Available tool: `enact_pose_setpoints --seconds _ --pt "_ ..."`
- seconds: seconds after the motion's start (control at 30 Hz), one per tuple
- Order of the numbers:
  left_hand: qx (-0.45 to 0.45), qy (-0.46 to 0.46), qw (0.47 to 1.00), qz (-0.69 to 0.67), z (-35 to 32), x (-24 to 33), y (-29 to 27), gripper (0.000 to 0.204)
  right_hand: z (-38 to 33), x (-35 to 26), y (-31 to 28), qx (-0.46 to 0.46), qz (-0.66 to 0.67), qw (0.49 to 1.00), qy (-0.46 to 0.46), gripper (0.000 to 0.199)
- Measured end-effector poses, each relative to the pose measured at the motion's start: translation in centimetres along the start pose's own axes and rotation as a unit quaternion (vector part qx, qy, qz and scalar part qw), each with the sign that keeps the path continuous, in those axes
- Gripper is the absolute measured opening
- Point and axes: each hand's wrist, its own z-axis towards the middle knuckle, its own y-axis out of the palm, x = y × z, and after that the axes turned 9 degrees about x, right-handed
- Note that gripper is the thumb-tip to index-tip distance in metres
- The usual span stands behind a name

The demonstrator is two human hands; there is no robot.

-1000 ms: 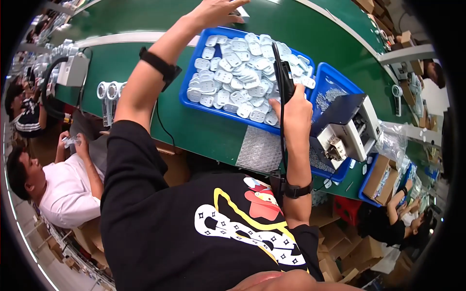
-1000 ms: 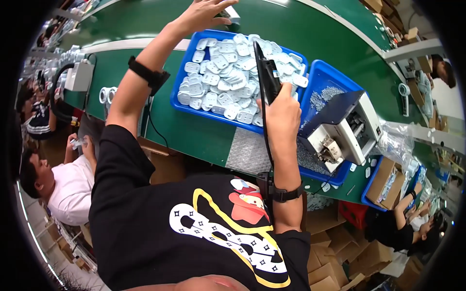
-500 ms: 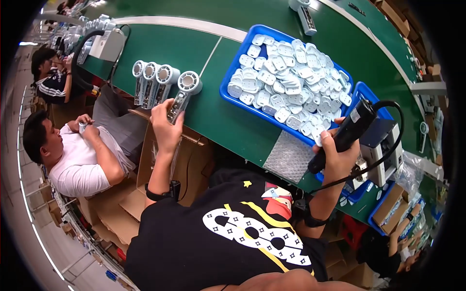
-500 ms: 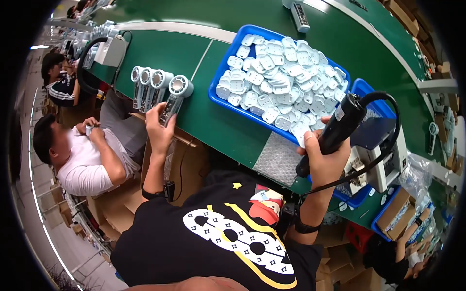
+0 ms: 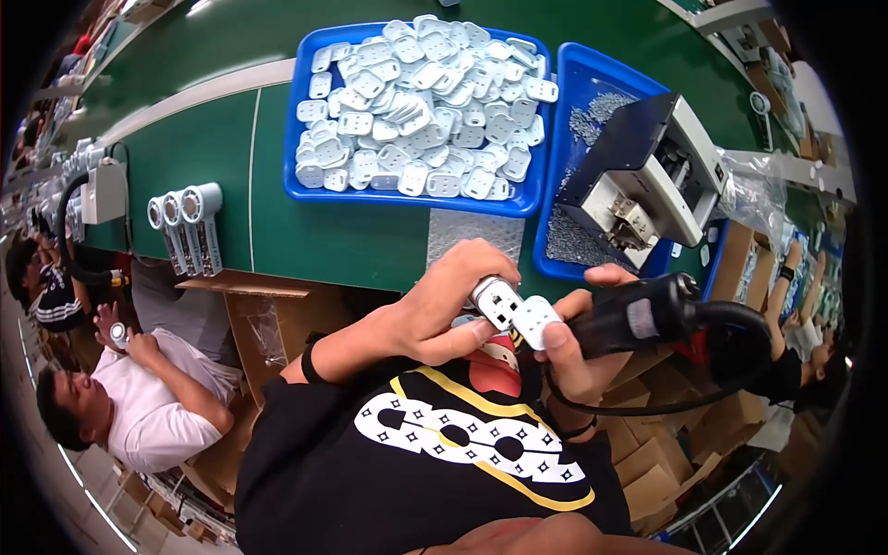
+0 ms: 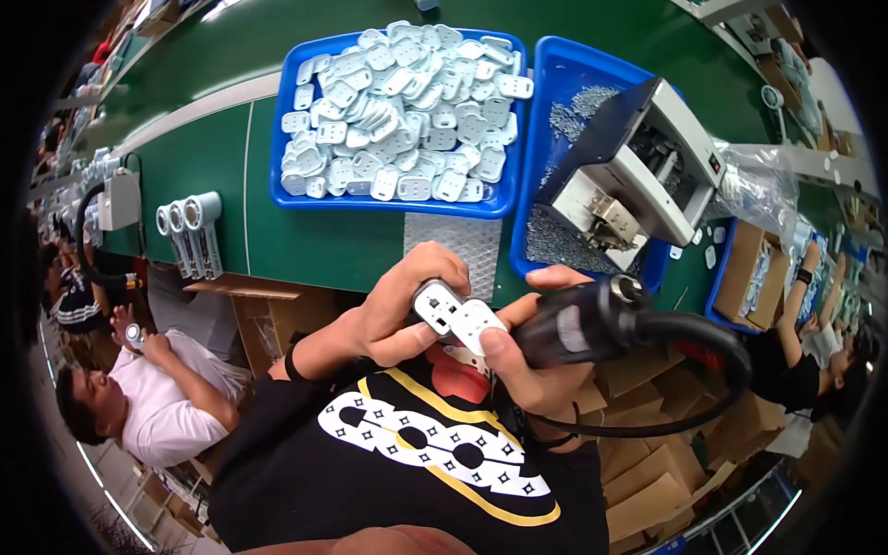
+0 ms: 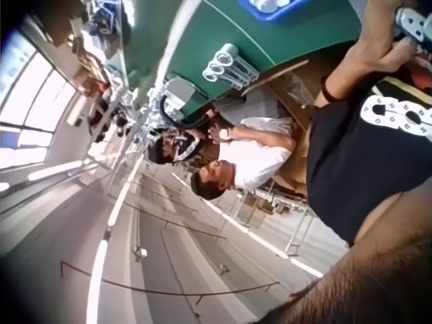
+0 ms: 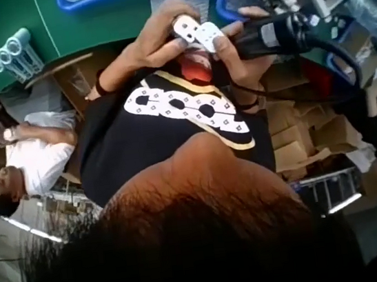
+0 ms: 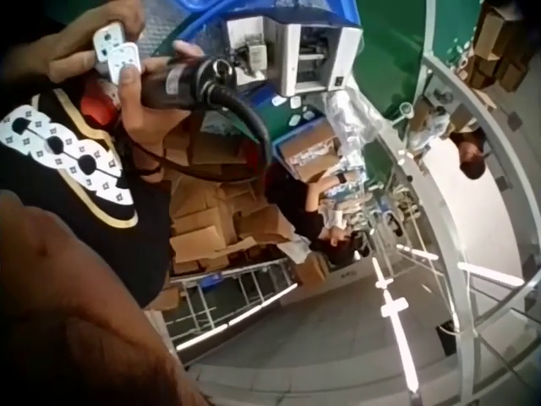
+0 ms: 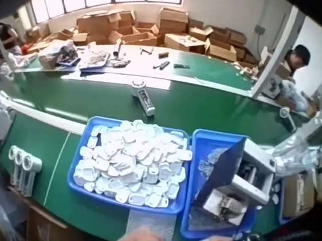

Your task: Assembling electronic components using an electric screwdriver at a factory workbench.

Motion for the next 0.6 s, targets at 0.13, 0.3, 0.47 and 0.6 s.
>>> enact_pose_setpoints --seconds 0.13,0.3,0.47,0.6 --pt "-0.005 0.085 0.994 0.066 2.2 -1.0 2.2 0.047 0.0 1.9 -1.8 0.006 -0.066 0.997 0.033 0.058" --pt "-0.014 0.079 0.992 0.102 2.4 -3.3 2.9 0.049 1.4 4.3 -3.5 -0.021 -0.117 0.992 -0.045 0.056" --pt "0.015 0.089 0.993 0.070 2.5 -5.1 3.2 0.057 5.0 0.3 -2.6 0.109 0.076 0.935 -0.328 0.048" --pt "0.002 0.102 0.991 0.081 2.9 -5.2 3.7 0.060 8.8 -1.5 -3.8 0.185 0.003 0.908 -0.376 0.043"
